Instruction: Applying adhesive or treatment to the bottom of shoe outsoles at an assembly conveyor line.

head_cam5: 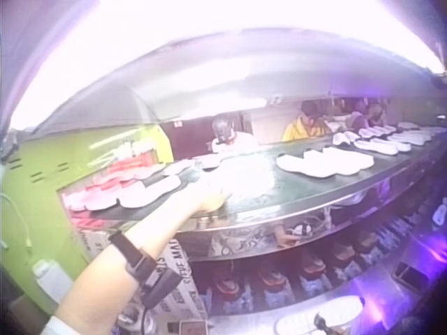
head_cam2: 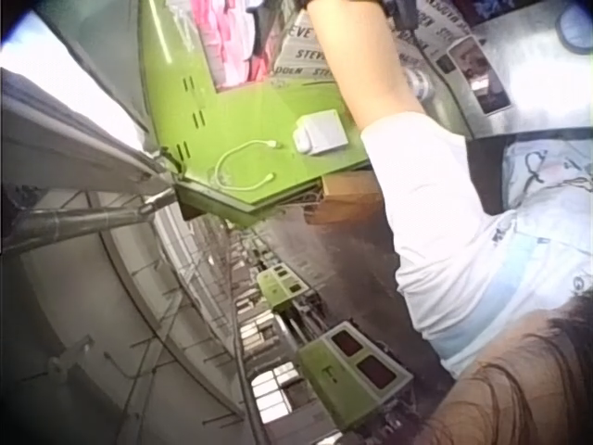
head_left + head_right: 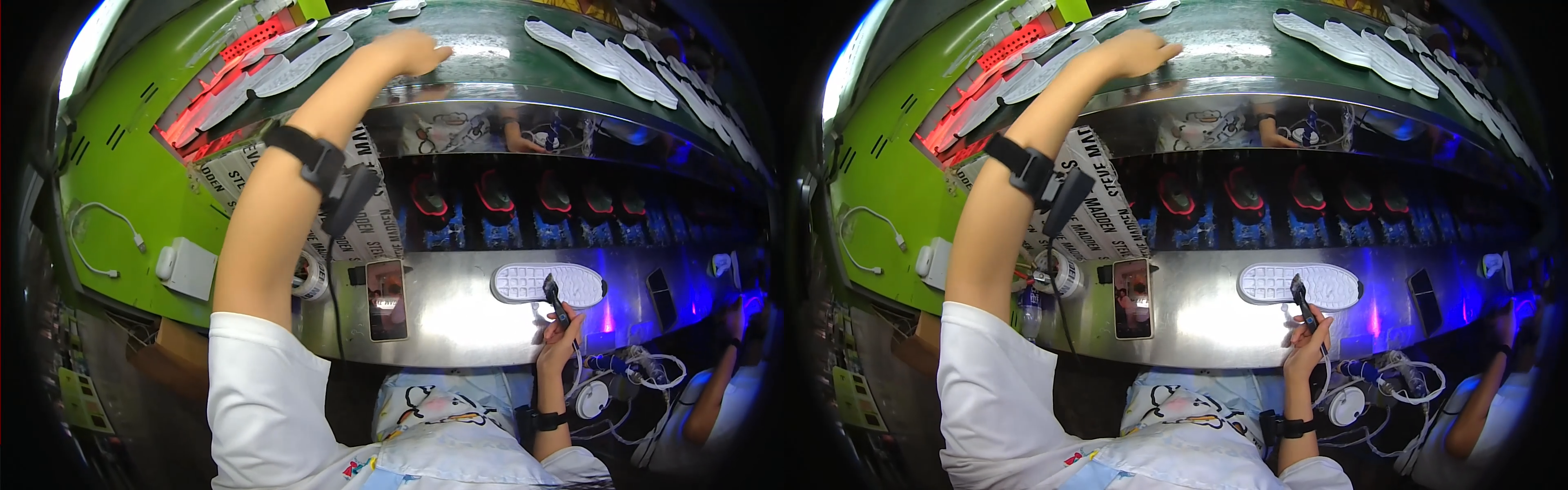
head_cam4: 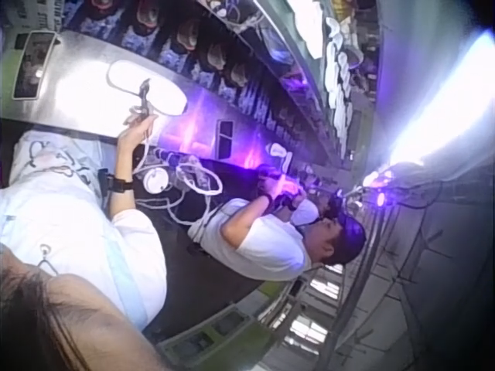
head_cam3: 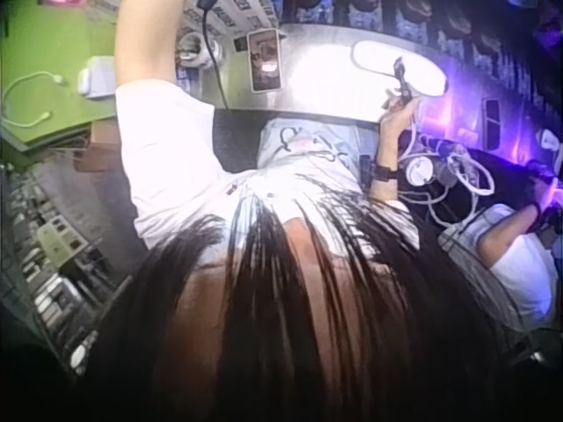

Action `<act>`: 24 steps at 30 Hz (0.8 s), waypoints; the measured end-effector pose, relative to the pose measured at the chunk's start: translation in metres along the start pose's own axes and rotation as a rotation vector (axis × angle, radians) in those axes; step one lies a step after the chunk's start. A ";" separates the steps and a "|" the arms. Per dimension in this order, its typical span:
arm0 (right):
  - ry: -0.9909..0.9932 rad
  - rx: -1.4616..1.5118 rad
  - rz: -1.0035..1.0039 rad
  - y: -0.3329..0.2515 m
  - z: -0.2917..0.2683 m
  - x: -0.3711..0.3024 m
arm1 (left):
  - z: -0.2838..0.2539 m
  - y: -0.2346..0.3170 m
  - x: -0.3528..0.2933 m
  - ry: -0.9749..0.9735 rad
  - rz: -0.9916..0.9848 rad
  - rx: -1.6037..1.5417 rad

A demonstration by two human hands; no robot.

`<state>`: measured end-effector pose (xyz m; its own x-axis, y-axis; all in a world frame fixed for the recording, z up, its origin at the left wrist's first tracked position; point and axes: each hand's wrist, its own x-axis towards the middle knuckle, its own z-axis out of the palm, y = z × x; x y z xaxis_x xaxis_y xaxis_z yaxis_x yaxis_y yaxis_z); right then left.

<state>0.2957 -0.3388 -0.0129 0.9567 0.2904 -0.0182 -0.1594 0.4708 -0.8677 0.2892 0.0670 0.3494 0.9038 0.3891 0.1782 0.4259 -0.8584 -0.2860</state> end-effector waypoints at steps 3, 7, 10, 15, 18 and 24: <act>0.020 0.007 0.024 0.002 -0.001 0.000 | 0.000 0.046 0.033 0.246 0.188 -0.228; 0.041 0.025 0.024 0.003 -0.006 0.002 | 0.013 0.132 0.074 0.426 0.288 -0.435; -0.009 0.029 0.017 0.008 0.004 0.000 | 0.041 0.150 0.133 0.542 0.361 -0.295; 0.003 -0.003 -0.014 0.014 -0.012 0.004 | 0.028 0.191 0.129 0.375 0.379 -0.481; 0.010 -0.009 -0.006 0.014 -0.015 0.003 | -0.020 0.184 0.069 0.456 0.339 -0.535; -0.027 -0.022 -0.058 0.009 -0.011 0.000 | -0.038 0.130 0.037 0.355 0.219 -1.119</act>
<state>0.2969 -0.3439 -0.0261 0.9573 0.2854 0.0452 -0.0982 0.4687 -0.8779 0.3764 -0.0423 0.3544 0.8157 0.2356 0.5284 -0.1673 -0.7782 0.6053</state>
